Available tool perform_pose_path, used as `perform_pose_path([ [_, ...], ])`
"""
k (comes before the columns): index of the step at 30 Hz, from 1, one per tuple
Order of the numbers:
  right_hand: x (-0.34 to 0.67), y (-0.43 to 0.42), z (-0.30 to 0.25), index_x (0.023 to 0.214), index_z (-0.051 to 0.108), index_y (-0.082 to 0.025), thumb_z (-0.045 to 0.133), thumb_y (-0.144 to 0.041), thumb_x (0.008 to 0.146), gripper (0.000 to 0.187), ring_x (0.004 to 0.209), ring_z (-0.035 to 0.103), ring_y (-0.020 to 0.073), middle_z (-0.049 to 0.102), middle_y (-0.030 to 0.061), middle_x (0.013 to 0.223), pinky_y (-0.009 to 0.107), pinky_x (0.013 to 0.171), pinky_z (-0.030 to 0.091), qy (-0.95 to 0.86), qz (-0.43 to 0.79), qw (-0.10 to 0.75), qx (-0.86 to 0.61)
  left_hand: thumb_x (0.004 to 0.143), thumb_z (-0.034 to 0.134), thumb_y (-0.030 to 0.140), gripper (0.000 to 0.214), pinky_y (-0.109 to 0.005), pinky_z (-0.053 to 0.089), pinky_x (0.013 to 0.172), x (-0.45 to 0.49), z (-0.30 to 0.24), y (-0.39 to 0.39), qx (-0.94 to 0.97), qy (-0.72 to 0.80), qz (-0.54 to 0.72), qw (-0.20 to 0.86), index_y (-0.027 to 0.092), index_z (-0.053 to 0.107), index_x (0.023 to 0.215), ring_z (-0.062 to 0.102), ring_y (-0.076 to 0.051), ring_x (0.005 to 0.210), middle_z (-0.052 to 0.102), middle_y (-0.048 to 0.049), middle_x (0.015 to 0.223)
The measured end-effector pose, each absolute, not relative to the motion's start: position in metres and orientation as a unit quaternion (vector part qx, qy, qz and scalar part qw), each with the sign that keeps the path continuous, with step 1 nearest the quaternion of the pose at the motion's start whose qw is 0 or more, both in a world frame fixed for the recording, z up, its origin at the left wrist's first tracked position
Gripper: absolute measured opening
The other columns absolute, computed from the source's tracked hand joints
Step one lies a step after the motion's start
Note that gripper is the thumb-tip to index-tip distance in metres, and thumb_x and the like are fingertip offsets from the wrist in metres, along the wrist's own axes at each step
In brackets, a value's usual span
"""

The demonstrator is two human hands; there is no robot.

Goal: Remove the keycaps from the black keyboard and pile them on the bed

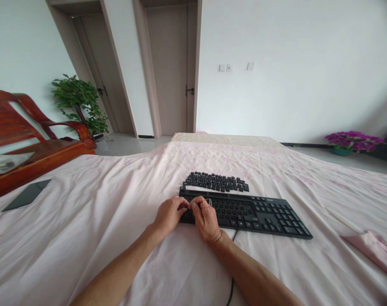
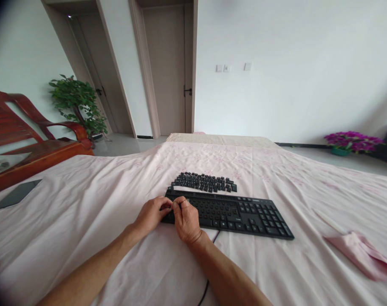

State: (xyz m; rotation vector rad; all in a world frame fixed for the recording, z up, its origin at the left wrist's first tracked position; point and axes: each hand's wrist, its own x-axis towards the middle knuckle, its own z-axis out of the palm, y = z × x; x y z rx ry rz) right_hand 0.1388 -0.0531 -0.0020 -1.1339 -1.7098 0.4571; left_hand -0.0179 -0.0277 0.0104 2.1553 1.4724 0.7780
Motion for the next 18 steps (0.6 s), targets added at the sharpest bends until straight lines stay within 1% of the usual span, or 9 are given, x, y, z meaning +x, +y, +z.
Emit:
perform_pose_path([
  [3, 0.140, -0.053, -0.002, 0.086, 0.054, -0.019, 0.038, -0.033, 0.096, 0.024, 0.065, 0.055, 0.0135, 0.060, 0.0019, 0.075, 0.023, 0.064, 0.042, -0.686, 0.221, 0.517, -0.462, 0.077, 0.061, 0.019, 0.014, -0.023, 0.046, 0.072, -0.020, 0.012, -0.025, 0.777, 0.525, 0.278, 0.208, 0.025, 0.070, 0.085, 0.063, -0.015, 0.077, 0.069, 0.0007, 0.083],
  [6, 0.140, -0.053, -0.001, 0.085, 0.054, -0.019, 0.038, -0.035, 0.096, 0.025, 0.061, 0.054, 0.0127, 0.061, 0.0012, 0.073, 0.023, 0.062, 0.042, -0.654, 0.253, 0.541, -0.464, 0.079, 0.059, 0.024, 0.013, -0.023, 0.047, 0.072, -0.026, 0.017, -0.016, 0.765, 0.522, 0.310, 0.214, 0.024, 0.070, 0.087, 0.065, -0.016, 0.078, 0.071, 0.0002, 0.085],
  [10, 0.139, -0.052, 0.000, 0.084, 0.053, -0.019, 0.038, -0.037, 0.095, 0.026, 0.057, 0.053, 0.0121, 0.058, -0.0006, 0.068, 0.023, 0.058, 0.042, -0.629, 0.279, 0.559, -0.462, 0.080, 0.059, 0.027, 0.014, -0.023, 0.048, 0.075, -0.030, 0.026, 0.013, 0.745, 0.533, 0.345, 0.203, 0.023, 0.071, 0.087, 0.066, -0.016, 0.083, 0.073, 0.0005, 0.091],
  [14, 0.138, -0.052, 0.000, 0.083, 0.054, -0.019, 0.039, -0.037, 0.095, 0.026, 0.058, 0.054, 0.0122, 0.057, -0.0007, 0.068, 0.023, 0.059, 0.042, -0.633, 0.271, 0.560, -0.460, 0.080, 0.060, 0.026, 0.014, -0.021, 0.047, 0.072, -0.021, 0.030, 0.046, 0.751, 0.569, 0.293, 0.163, 0.023, 0.072, 0.088, 0.066, -0.014, 0.081, 0.074, 0.0011, 0.090],
  [18, 0.139, -0.051, -0.003, 0.084, 0.055, -0.019, 0.039, -0.036, 0.095, 0.027, 0.055, 0.051, 0.0122, 0.055, -0.0015, 0.063, 0.023, 0.058, 0.039, -0.635, 0.256, 0.557, -0.471, 0.079, 0.062, 0.028, 0.014, -0.022, 0.045, 0.067, -0.006, 0.026, 0.066, 0.754, 0.584, 0.267, 0.139, 0.025, 0.072, 0.087, 0.066, -0.015, 0.078, 0.074, 0.0003, 0.087],
])
